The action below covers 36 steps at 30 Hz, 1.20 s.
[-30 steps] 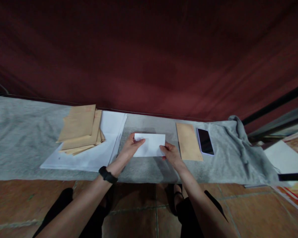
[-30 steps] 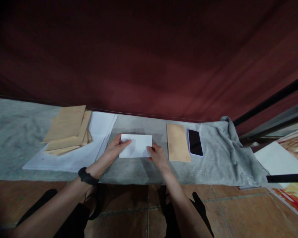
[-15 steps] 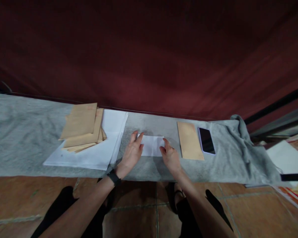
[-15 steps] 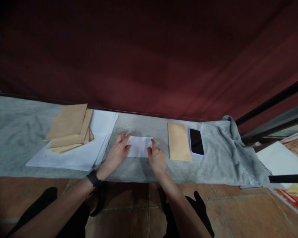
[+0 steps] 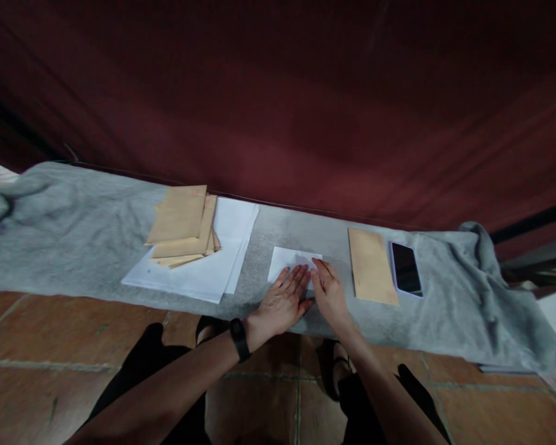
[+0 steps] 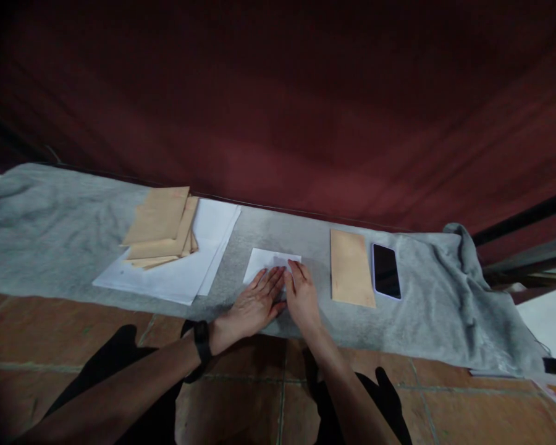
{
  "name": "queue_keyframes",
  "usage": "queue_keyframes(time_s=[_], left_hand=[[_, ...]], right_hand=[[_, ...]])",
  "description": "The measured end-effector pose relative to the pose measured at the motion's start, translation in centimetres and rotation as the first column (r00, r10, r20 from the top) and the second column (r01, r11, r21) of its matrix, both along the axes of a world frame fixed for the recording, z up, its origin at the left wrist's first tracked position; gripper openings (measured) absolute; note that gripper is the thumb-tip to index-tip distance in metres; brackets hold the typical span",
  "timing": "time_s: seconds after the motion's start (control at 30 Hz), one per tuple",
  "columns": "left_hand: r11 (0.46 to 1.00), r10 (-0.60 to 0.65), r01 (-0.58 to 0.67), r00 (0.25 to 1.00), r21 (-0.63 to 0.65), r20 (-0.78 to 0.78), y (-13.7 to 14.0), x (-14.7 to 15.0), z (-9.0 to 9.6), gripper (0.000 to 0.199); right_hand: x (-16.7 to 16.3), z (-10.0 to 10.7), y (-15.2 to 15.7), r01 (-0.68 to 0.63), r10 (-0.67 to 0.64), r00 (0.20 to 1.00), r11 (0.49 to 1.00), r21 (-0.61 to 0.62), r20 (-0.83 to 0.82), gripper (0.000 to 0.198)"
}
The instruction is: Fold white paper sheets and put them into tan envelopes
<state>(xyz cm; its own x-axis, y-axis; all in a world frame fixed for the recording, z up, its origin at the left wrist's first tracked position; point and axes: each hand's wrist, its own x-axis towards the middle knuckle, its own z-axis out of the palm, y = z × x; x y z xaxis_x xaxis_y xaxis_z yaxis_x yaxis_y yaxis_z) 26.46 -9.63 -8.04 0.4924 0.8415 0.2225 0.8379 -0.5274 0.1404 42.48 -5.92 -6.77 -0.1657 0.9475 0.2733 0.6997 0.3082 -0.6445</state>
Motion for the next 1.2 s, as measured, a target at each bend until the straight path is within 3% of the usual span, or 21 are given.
queue_keyframes(time_s=[0.1, 0.27, 0.5, 0.73, 0.9, 1.2], left_hand=[[1.0, -0.012, 0.012, 0.999, 0.012, -0.031, 0.0, 0.0, -0.1, 0.066], [0.999, -0.022, 0.024, 0.995, 0.023, -0.099, -0.2, 0.1, -0.1, 0.073], [1.0, 0.027, -0.028, 0.996, -0.011, -0.083, -0.3, 0.4, -0.4, 0.077], [0.995, 0.06, -0.061, 0.998, -0.076, -0.016, 0.0, -0.5, 0.0, 0.061], [0.988, 0.14, -0.14, 0.99, -0.066, -0.014, 0.3, -2.1, -0.2, 0.06], [0.948, 0.318, -0.318, 0.948, -0.02, -0.019, 0.6, -3.3, -0.5, 0.068]], right_hand=[[-1.2, -1.1, -1.2, -0.083, 0.081, 0.996, 0.994, -0.071, -0.025, 0.059], [-1.8, -2.1, -2.5, -0.139, 0.151, 0.981, 0.985, -0.097, 0.121, 0.065], [-1.6, -2.1, -2.5, -0.103, 0.116, 0.947, 0.993, -0.059, 0.298, 0.064], [-1.1, -2.5, -2.7, -0.086, 0.08, 0.904, 0.996, -0.004, 0.421, 0.065], [-0.6, -2.7, -2.9, -0.088, 0.018, 0.877, 0.988, 0.124, 0.479, 0.064], [-0.1, -2.9, -3.0, -0.042, -0.054, 0.855, 0.984, 0.173, 0.516, 0.069]])
